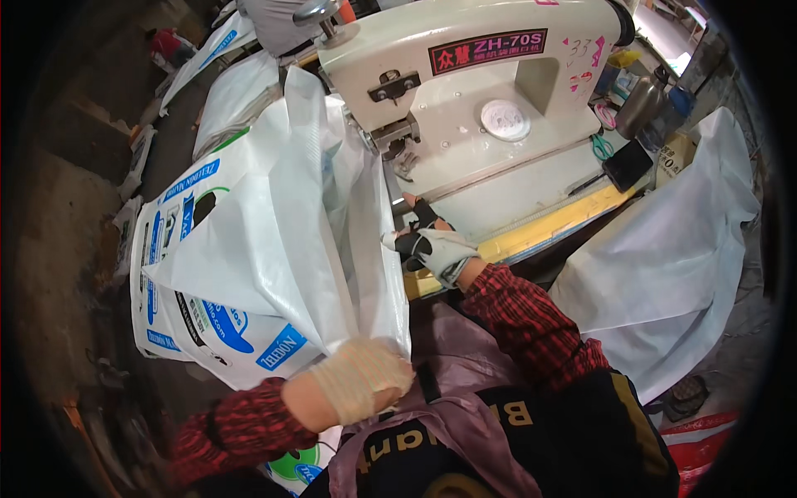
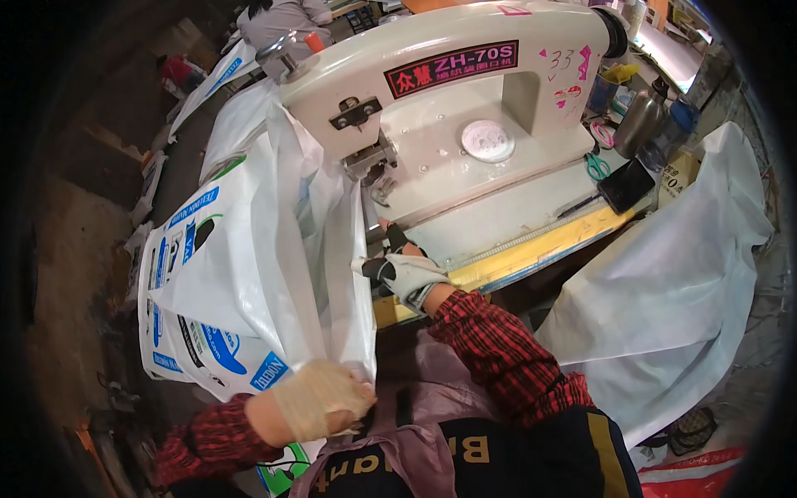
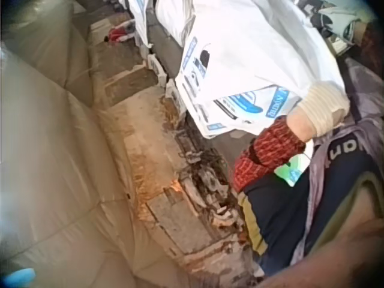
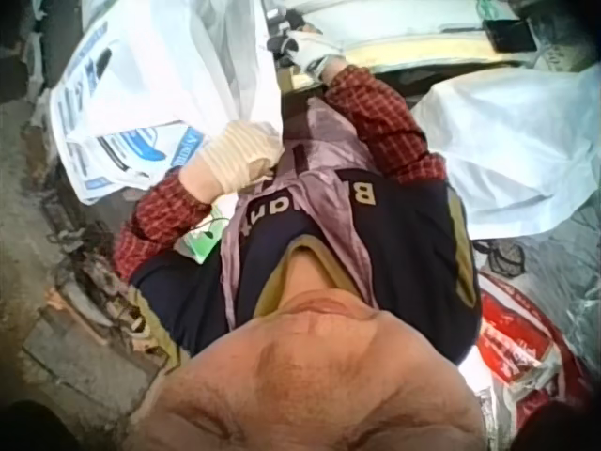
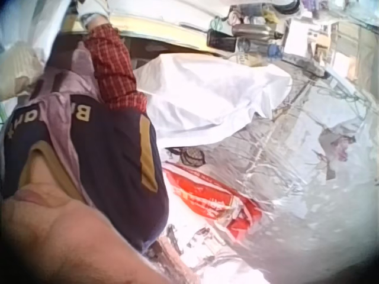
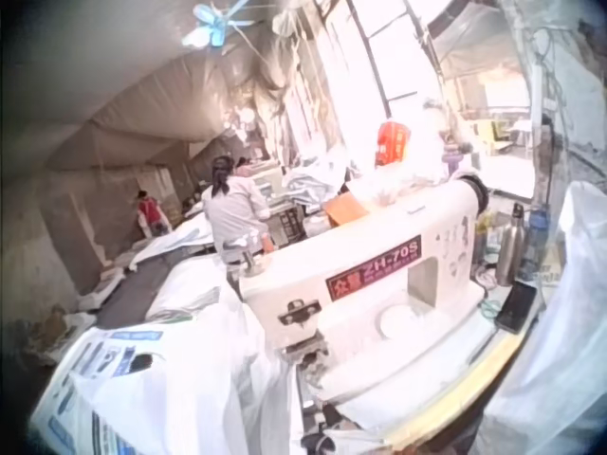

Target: The recorder is sewing white plastic bags with cow logos using an industrial sewing machine.

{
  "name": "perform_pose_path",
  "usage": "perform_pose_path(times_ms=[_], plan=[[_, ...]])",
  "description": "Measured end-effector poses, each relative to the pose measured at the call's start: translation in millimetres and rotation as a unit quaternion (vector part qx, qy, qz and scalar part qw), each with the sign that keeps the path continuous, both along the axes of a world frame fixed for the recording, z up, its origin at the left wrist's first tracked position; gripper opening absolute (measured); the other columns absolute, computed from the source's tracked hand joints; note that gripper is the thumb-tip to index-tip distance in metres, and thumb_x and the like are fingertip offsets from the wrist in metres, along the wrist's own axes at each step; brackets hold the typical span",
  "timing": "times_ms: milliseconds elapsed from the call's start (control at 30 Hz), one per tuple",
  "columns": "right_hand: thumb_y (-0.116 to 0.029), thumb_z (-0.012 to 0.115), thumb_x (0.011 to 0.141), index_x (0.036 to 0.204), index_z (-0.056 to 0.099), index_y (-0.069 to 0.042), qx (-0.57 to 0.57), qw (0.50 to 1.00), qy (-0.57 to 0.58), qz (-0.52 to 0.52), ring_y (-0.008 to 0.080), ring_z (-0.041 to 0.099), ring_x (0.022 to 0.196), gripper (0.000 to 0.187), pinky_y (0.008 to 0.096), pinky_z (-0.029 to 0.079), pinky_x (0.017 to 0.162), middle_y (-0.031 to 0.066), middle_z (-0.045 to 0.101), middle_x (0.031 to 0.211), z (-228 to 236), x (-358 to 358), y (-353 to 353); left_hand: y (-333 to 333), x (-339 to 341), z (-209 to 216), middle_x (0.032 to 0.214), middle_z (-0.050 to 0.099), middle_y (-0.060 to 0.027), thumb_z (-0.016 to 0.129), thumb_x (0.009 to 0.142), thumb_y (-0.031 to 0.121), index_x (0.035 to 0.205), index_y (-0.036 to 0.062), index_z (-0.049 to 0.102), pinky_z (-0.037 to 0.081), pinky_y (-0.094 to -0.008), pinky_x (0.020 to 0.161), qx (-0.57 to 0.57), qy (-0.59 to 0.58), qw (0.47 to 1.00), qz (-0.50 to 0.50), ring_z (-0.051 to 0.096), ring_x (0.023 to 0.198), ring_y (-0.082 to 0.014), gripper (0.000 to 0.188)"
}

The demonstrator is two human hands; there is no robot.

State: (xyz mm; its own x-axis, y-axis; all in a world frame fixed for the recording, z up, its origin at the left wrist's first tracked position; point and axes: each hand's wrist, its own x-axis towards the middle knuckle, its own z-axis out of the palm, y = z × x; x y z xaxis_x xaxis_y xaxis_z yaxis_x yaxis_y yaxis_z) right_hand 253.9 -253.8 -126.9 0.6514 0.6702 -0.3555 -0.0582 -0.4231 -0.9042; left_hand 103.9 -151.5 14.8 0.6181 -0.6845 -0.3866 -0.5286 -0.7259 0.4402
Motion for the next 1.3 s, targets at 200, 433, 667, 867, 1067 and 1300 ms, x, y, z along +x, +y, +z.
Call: perform_pose_path(times_ms=[200, 433, 667, 867, 1067, 1300], plan=[[-0.032, 0.066, 0.073, 0.100, 0.054, -0.009, 0.001, 0.987, -0.159, 0.010, 0.0203, 0.055, 0.070, 0.037, 0.0307, 0.044, 0.068, 0.0073, 0.058, 0.075, -17.8, -9.7, -9.3, -31.8, -9.6, -28.4, 0.072, 0.058, -0.0095, 0.053, 0.069, 0.017, 0.072, 0.0041, 0.057, 0.048, -0.0378, 0.055, -0.009, -0.050, 0.998, 0.028, 0.058, 0.071, -0.0274, 0.014], [-0.015, 0.053, 0.074, 0.094, 0.056, -0.017, -0.131, 0.810, -0.500, 0.278, 0.0225, 0.060, 0.080, 0.020, 0.0345, 0.046, 0.069, 0.0086, 0.060, 0.088, -9.9, -27.1, -27.2, -41.5, 2.9, -24.9, 0.069, 0.062, -0.0120, 0.055, 0.070, 0.016, 0.071, 0.0050, 0.063, 0.048, -0.0389, 0.053, 0.073, 0.000, 0.997, -0.007, 0.062, 0.065, -0.0298, 0.014], [-0.045, 0.039, 0.084, 0.092, 0.056, -0.006, -0.097, 0.991, -0.090, -0.025, 0.0426, 0.055, 0.085, 0.043, 0.0456, 0.043, 0.070, 0.0232, 0.058, 0.089, -7.6, -28.5, -8.4, -41.1, 41.5, -41.8, 0.069, 0.063, -0.0105, 0.059, 0.068, 0.018, 0.063, 0.0092, 0.065, 0.049, -0.0391, 0.056, 0.078, 0.011, 0.997, -0.007, 0.062, 0.066, -0.0289, 0.011], [-0.043, 0.052, 0.076, 0.091, 0.060, -0.006, -0.029, 0.974, -0.217, 0.056, 0.0368, 0.058, 0.087, 0.041, 0.0432, 0.047, 0.071, 0.0192, 0.061, 0.095, -79.8, 54.7, 8.3, -17.1, 133.9, -42.8, 0.072, 0.065, -0.0095, 0.063, 0.068, 0.021, 0.068, 0.0118, 0.067, 0.050, -0.0369, 0.062, 0.171, -0.096, 0.978, 0.068, 0.063, 0.070, -0.0272, 0.010], [-0.033, 0.052, 0.086, 0.096, 0.059, -0.006, 0.039, 0.986, 0.125, -0.106, 0.0104, 0.050, 0.041, 0.030, 0.0261, 0.041, 0.042, 0.0052, 0.057, 0.057, -5.3, 28.7, 13.0, 79.3, 205.4, -65.1, 0.084, 0.066, -0.0058, 0.057, 0.071, 0.026, 0.084, 0.0185, 0.068, 0.049, -0.0362, 0.064, 0.347, -0.118, 0.916, 0.164, 0.064, 0.075, -0.0243, 0.018], [-0.023, 0.055, 0.085, 0.083, 0.053, -0.005, 0.070, 0.966, 0.196, -0.151, 0.0107, 0.050, 0.044, 0.019, 0.0238, 0.040, 0.040, 0.0046, 0.053, 0.058, -3.9, 25.1, 12.4, 172.6, 145.4, -12.4, 0.079, 0.064, -0.0055, 0.058, 0.071, 0.027, 0.079, 0.0155, 0.067, 0.042, -0.0402, 0.075, 0.205, -0.279, 0.900, 0.265, 0.061, 0.082, -0.0242, 0.016]])
